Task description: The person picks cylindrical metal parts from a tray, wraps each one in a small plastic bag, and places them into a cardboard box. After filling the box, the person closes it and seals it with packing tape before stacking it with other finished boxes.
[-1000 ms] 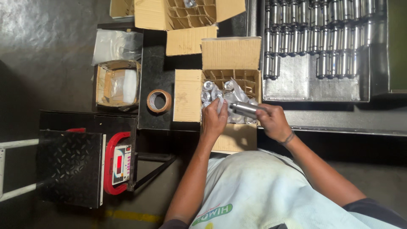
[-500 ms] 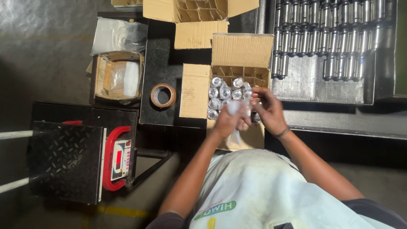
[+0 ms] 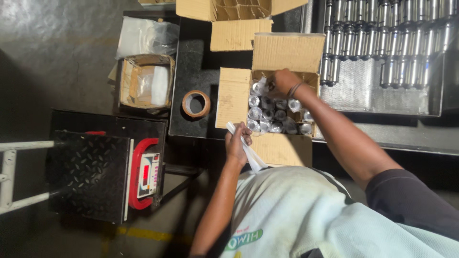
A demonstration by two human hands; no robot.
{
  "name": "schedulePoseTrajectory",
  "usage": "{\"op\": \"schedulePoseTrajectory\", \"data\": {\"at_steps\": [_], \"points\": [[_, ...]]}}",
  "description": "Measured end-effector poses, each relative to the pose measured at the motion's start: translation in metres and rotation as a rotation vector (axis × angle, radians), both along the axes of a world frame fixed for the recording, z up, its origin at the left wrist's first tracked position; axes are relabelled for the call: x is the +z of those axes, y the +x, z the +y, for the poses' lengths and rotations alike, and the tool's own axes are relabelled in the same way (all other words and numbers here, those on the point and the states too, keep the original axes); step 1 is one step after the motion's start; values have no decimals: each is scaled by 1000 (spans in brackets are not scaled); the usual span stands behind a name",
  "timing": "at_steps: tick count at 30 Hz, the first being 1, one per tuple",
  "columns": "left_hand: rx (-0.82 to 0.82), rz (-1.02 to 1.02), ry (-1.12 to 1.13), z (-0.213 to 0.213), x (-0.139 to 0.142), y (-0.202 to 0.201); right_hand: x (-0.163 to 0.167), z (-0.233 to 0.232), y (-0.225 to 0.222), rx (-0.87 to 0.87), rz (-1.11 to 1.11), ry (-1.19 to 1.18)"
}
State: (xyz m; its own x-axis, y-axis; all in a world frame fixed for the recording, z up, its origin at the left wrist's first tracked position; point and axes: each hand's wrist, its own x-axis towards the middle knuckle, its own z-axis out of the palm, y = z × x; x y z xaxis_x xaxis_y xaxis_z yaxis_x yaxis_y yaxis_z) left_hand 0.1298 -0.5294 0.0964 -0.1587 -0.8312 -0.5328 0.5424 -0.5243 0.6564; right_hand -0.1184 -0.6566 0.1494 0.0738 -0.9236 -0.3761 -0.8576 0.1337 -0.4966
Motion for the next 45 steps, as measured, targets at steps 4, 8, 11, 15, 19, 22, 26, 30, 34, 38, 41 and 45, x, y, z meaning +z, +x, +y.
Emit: {"op": "schedulePoseTrajectory", "data": {"at_steps": [4, 8, 11, 15, 19, 22, 26, 30, 34, 38, 41, 45], "points": [[13, 1, -24, 8, 0, 10, -2, -30, -9, -4, 176, 56], [-247, 52, -12, 10, 0, 12, 18, -2, 4, 3, 291, 82], [-227, 1, -79, 6, -2, -3, 43, 52, 26, -228, 16, -9], [74, 203, 68, -2, 0, -37, 35, 139, 52, -40, -369, -556], [-269, 232, -71, -15, 18, -58, -2, 160, 14, -326, -498, -515], [-492, 98, -127, -40, 33, -61, -7, 150, -34, -524, -941, -213], [-529, -66, -186, -44, 35, -92, 9, 163, -49, -401, -749, -286], [-458, 10, -278, -17, 27, -131, 9, 181, -40, -415, -323, -593], [-558, -171, -195, -23, 37, -133, 0, 176, -82, -599, -839, -343], [-719, -768, -387, -29, 63, -144, 13, 179, -118, -216, -131, -209], [-682, -917, -599, -14, 83, -163, 23, 190, -107, -113, -425, -232], [-602, -915, -525, -9, 106, -153, 2, 176, -101, -385, -989, -3]]}}
